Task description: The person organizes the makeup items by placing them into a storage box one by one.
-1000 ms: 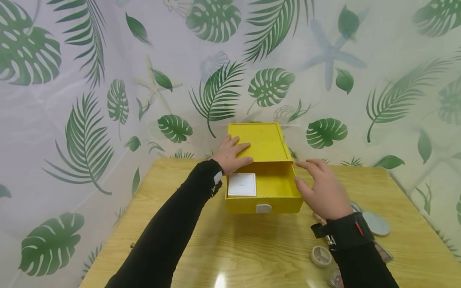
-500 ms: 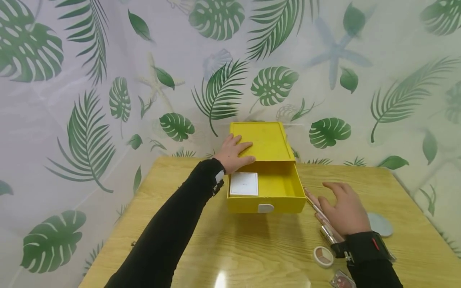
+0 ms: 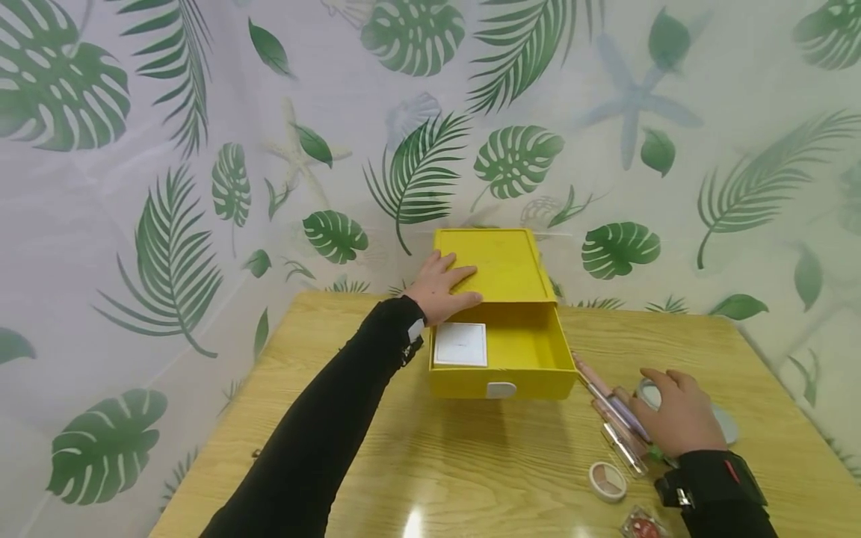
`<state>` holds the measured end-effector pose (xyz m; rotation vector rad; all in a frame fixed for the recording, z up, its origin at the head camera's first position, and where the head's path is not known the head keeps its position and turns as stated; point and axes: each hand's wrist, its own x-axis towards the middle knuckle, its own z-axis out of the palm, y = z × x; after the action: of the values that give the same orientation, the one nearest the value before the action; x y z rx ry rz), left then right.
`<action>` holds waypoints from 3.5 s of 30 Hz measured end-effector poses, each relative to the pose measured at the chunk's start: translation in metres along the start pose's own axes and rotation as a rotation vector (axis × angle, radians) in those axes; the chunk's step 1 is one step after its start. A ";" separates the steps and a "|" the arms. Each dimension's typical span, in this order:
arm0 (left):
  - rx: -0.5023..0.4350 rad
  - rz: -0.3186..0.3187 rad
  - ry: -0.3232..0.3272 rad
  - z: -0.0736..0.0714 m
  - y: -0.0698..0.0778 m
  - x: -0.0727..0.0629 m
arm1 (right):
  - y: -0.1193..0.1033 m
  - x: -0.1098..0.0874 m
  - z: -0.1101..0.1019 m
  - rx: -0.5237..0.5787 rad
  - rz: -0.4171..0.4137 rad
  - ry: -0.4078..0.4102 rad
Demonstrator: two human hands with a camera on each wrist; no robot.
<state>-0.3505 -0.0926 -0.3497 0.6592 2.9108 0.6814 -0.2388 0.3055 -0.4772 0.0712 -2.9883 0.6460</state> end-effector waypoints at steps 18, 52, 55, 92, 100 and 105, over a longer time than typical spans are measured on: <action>-0.025 0.008 -0.015 0.005 0.005 0.002 | 0.043 0.028 -0.007 -0.125 0.026 -0.283; -0.030 0.000 0.012 0.011 0.001 -0.001 | 0.028 0.038 -0.012 -0.183 0.053 -0.256; -0.023 -0.001 -0.001 0.010 0.001 -0.001 | 0.027 0.037 -0.012 -0.173 0.051 -0.262; -0.020 0.006 0.018 0.003 0.001 0.002 | 0.041 0.055 -0.009 -0.118 0.041 -0.202; -0.011 0.001 0.023 0.002 0.001 0.004 | 0.032 0.053 -0.019 -0.105 0.051 -0.226; -0.017 -0.009 0.022 0.001 0.002 0.002 | 0.027 0.050 -0.025 -0.129 0.037 -0.207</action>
<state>-0.3513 -0.0896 -0.3499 0.6408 2.9228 0.7170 -0.2884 0.3387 -0.4612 0.0798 -3.2299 0.4737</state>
